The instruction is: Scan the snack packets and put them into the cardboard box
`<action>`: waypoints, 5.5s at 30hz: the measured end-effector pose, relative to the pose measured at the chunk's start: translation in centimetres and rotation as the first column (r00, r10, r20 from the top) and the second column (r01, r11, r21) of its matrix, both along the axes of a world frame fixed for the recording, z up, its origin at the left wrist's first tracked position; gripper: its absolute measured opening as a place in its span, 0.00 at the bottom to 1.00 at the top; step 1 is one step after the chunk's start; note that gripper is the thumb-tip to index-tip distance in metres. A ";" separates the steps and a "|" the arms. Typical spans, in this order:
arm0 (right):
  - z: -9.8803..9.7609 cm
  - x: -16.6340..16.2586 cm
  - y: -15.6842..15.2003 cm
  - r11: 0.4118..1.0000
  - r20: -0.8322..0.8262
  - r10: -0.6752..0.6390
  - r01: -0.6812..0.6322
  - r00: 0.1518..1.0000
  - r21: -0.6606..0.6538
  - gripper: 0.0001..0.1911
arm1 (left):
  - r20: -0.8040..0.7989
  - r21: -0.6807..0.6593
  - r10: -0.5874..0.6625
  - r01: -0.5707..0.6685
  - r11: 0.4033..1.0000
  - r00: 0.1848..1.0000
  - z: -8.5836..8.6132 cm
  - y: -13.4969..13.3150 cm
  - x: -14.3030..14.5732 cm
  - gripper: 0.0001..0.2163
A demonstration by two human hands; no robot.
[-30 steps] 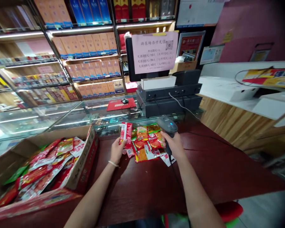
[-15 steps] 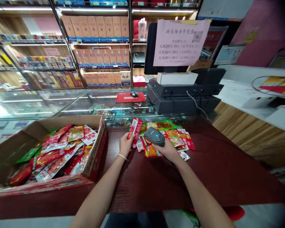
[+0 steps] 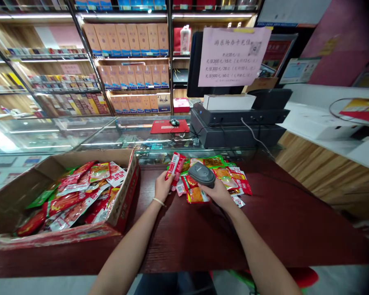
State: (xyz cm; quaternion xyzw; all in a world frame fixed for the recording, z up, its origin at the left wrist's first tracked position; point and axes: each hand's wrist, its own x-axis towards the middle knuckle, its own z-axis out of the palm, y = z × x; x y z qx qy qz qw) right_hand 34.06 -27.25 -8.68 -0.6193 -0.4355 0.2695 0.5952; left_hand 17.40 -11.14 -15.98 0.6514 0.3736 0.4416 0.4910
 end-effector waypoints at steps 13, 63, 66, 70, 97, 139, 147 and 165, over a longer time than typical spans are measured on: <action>-0.9 0.7 -0.3 1.000 -0.044 0.023 -0.023 0.999 -0.002 0.23 | 0.043 0.208 0.171 -0.176 0.962 0.984 5.6 -2.9 -1.2 0.15; -0.3 10.7 -4.2 0.917 -0.175 -0.369 0.388 0.913 0.091 0.15 | -0.614 0.514 -0.202 0.581 0.631 0.763 3.7 -8.6 13.0 0.15; -0.1 11.3 -4.8 0.898 -0.205 -0.407 0.431 0.890 0.088 0.14 | -0.653 0.510 -0.200 0.620 0.595 0.730 2.2 -9.4 15.3 0.27; 0.1 11.4 -5.1 0.893 -0.255 -0.412 0.443 0.875 0.075 0.14 | -0.703 0.466 -0.200 0.655 0.595 0.682 1.5 -10.2 16.8 0.26; -0.8 -6.8 -4.5 0.996 -0.094 -0.079 0.074 0.992 -0.056 0.16 | 0.514 -0.451 0.100 0.169 0.876 0.852 2.0 -6.2 -5.9 0.23; 5.8 -17.8 -0.7 0.977 -0.033 0.211 -0.211 0.977 0.001 0.23 | -0.419 0.465 0.292 -0.073 0.882 0.860 12.8 -0.1 -27.7 0.16; 4.7 -14.1 -3.1 0.993 -0.072 0.105 -0.108 0.992 -0.047 0.20 | -0.380 0.644 0.391 -0.064 0.763 0.838 13.5 -3.8 -25.3 0.13; -0.3 0.1 -15.5 0.922 -0.035 -0.378 0.373 0.925 -0.109 0.23 | -0.387 0.528 -0.236 0.424 0.736 0.891 4.3 -11.4 3.3 0.15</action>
